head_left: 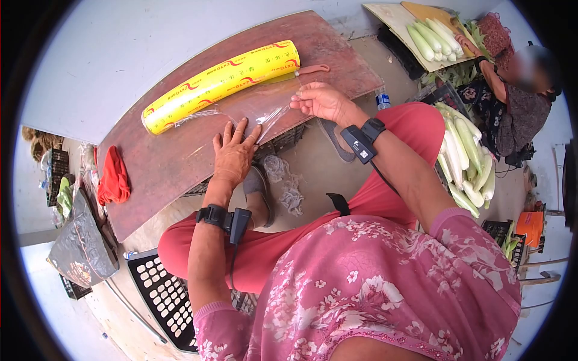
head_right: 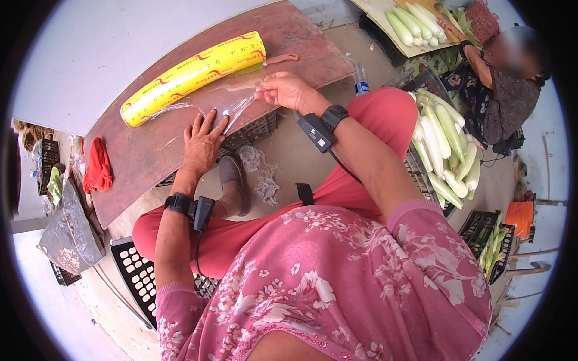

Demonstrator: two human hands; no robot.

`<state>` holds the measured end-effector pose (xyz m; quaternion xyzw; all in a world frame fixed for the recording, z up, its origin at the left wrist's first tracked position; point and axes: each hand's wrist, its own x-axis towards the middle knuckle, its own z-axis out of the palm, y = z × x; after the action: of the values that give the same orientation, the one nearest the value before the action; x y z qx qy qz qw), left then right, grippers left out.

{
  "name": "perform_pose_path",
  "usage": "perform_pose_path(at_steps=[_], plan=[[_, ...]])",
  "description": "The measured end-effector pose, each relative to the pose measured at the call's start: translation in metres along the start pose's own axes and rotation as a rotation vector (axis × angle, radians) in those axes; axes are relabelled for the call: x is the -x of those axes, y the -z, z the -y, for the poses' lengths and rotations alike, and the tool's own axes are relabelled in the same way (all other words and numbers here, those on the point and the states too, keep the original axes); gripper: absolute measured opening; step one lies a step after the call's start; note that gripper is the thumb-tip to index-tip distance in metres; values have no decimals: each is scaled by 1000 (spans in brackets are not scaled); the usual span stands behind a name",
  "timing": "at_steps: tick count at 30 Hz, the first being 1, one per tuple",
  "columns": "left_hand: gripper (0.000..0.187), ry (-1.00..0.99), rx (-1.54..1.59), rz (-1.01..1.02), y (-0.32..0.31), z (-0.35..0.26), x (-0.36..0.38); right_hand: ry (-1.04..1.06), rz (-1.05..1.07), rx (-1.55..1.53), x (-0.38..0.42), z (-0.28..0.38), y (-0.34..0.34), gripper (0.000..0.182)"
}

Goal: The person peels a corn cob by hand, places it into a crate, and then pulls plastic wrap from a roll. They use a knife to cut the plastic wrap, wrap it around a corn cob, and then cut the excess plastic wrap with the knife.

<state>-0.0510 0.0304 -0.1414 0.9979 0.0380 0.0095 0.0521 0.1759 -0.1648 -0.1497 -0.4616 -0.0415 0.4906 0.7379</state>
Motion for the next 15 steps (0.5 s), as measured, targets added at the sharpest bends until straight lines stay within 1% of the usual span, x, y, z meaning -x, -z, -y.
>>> perform_pose_path(at_steps=[4, 10, 15], plan=[[46, 6, -1, 13, 0, -1, -1, 23, 12, -10, -1, -5, 3, 14], [47, -2, 0, -6, -2, 1, 0, -31, -131, 147, 5, -6, 1, 19], [47, -4, -8, -2, -2, 1, 0, -47, -203, 246, 10, -4, -5, 21]])
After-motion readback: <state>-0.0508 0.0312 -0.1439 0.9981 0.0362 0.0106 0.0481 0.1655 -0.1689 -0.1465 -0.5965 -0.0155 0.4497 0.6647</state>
